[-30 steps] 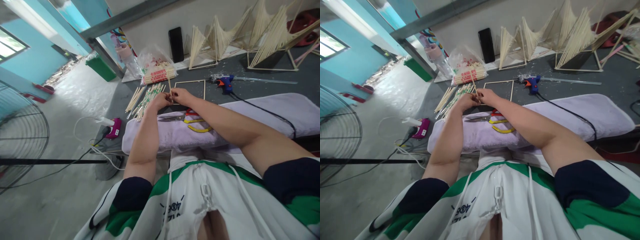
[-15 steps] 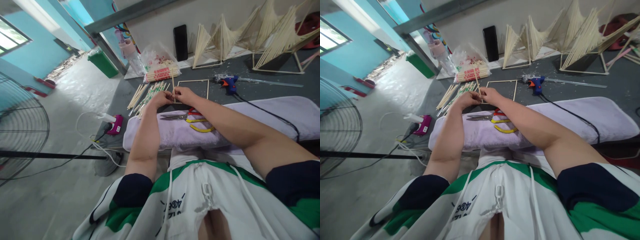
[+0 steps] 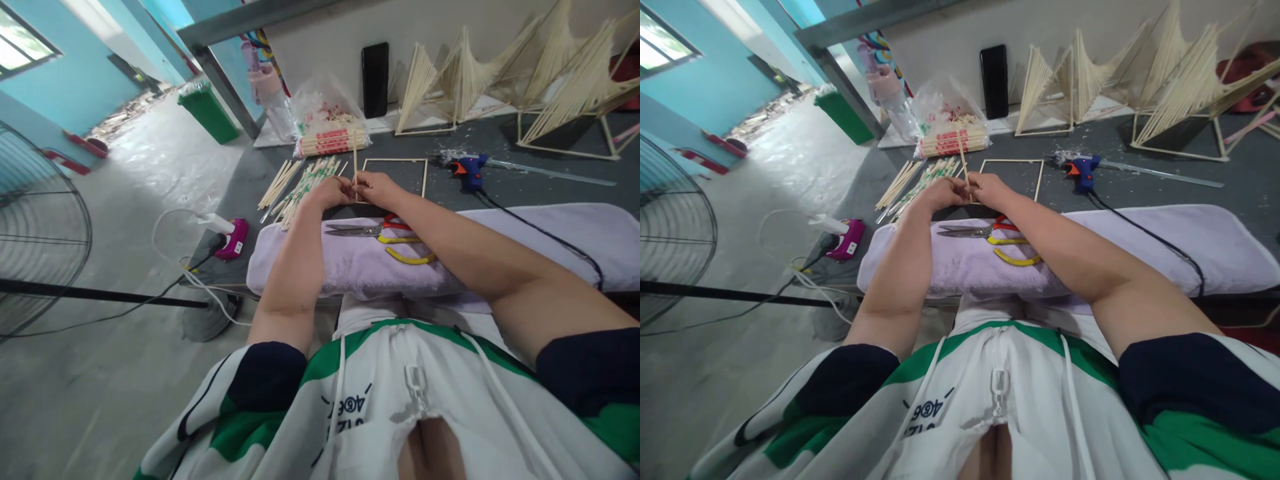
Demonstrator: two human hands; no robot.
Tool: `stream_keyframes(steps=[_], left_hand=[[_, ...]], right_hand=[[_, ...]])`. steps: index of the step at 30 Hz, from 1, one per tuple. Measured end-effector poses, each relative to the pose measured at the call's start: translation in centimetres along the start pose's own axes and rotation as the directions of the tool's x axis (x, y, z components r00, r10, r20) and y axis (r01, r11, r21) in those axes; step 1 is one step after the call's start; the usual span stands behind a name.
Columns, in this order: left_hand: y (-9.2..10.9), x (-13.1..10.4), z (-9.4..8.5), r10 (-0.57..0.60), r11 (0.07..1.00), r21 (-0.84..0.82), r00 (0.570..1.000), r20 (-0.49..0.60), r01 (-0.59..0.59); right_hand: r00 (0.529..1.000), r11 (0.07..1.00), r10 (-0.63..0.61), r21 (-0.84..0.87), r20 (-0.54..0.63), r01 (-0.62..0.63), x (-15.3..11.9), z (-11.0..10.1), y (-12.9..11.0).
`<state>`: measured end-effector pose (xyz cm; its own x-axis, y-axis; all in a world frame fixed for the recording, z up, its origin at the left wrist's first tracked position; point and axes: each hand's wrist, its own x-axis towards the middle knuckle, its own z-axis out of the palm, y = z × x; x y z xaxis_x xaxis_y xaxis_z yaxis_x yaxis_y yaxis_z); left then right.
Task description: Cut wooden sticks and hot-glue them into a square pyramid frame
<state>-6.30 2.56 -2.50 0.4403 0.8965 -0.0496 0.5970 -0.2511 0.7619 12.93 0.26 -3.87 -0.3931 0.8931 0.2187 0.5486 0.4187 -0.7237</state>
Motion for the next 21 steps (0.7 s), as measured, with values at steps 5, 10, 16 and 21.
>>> stream_keyframes(steps=[5,10,16,21], left_hand=[[0.3,0.3,0.0,0.008,1.0,0.01,0.999,0.041,-0.008],[1.0,0.1,-0.1,-0.033,0.999,0.025,0.998,0.049,0.032],[1.4,0.0,0.0,-0.031,0.999,0.029,0.999,0.045,0.03],[2.0,-0.4,0.1,-0.05,0.998,0.034,0.997,0.05,0.048]], right_hand=[[1.0,1.0,0.002,-0.028,0.014,-0.001,-0.1,-0.2,-0.1],[0.999,0.998,0.001,-0.059,0.037,0.001,-0.1,-0.4,-0.2],[1.0,0.998,-0.009,-0.068,0.017,0.011,-0.1,-0.3,0.0],[1.0,0.999,-0.019,-0.043,0.021,0.02,-0.2,-0.3,0.0]])
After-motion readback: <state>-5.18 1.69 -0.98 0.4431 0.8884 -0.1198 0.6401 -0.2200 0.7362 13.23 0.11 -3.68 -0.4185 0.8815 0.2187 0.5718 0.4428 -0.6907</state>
